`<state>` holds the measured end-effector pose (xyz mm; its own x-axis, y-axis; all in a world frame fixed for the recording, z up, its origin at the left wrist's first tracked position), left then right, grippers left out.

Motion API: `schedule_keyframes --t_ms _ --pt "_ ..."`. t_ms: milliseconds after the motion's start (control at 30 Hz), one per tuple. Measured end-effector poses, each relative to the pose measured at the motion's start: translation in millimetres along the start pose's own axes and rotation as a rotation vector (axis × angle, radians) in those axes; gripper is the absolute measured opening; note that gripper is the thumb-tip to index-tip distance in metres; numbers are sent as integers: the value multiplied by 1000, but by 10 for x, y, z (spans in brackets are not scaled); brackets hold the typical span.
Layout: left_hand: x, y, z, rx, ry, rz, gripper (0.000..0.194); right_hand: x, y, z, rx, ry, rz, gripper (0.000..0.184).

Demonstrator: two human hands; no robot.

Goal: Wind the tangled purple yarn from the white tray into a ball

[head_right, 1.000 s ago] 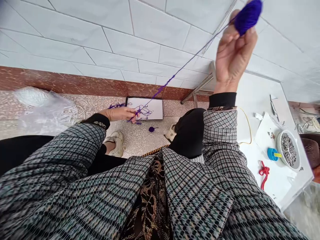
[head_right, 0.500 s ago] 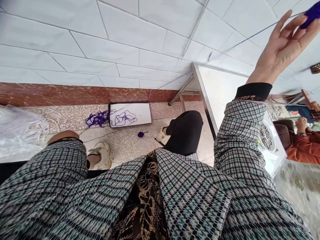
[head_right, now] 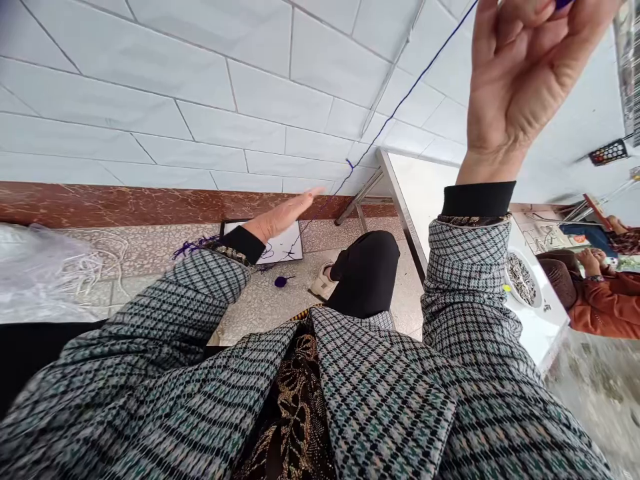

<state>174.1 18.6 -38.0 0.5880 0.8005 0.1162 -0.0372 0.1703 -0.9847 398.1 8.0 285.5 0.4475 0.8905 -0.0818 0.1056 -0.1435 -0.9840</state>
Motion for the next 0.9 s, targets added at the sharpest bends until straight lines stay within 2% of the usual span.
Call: schedule_keyframes --t_ms 67,133,167,233,300,367,400,433,467,500,567,600,633,700,800,900 --pt "16 -40 -186 -269 103 -26 74 -142 39 105 -115 -26 -69 65" --pt "-104 68 -200 -419 121 22 74 -208 62 132 -278 -33 -112 59" --pt "-195 161 -152 -421 98 58 75 -202 61 122 -391 -30 -137 54" --pt "-400 373 3 -368 21 128 80 -127 32 87 -718 -22 -238 43" --pt "-594 573 176 -290 -38 240 82 -19 -4 68 -1169 37 -403 39" --pt "-735 714 359 -170 -77 388 78 53 11 87 -1637 191 -490 51" --pt "-777 751 464 -95 -102 466 74 60 46 118 -1852 272 -487 57" --pt "-799 759 582 -14 -134 539 69 47 102 170 -2053 325 -474 60" --pt "-802 734 713 69 -174 600 62 16 181 255 -2254 308 -518 58" --pt "-789 674 848 147 -219 645 54 -25 270 345 -2412 290 -561 50" --pt "-737 457 1102 266 -302 680 38 -115 463 550 -2615 231 -750 25" --pt "-705 303 1200 308 -333 658 35 -149 558 649 -2658 222 -851 12" --pt "-673 125 1270 337 -355 606 38 -170 651 749 -2675 209 -966 9" --pt "-617 -280 1306 361 -385 394 47 -171 835 942 -2658 194 -1177 31" --pt "-571 -824 1153 215 -393 22 51 -105 1116 1238 -2582 174 -1437 48" --pt "-520 -1066 958 47 -364 -126 44 -12 1410 1535 -2543 105 -1578 56"
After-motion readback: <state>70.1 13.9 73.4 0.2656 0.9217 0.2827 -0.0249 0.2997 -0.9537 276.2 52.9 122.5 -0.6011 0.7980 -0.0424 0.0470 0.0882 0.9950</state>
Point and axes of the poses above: each hand's wrist, its own x-axis towards the middle knuckle, its own z-axis out of the back of the hand, y = z × x, the point moved 3 cm from there along x, towards the middle knuckle, and after that the axes turned 4 degrees about y, right-handed, at the moved point
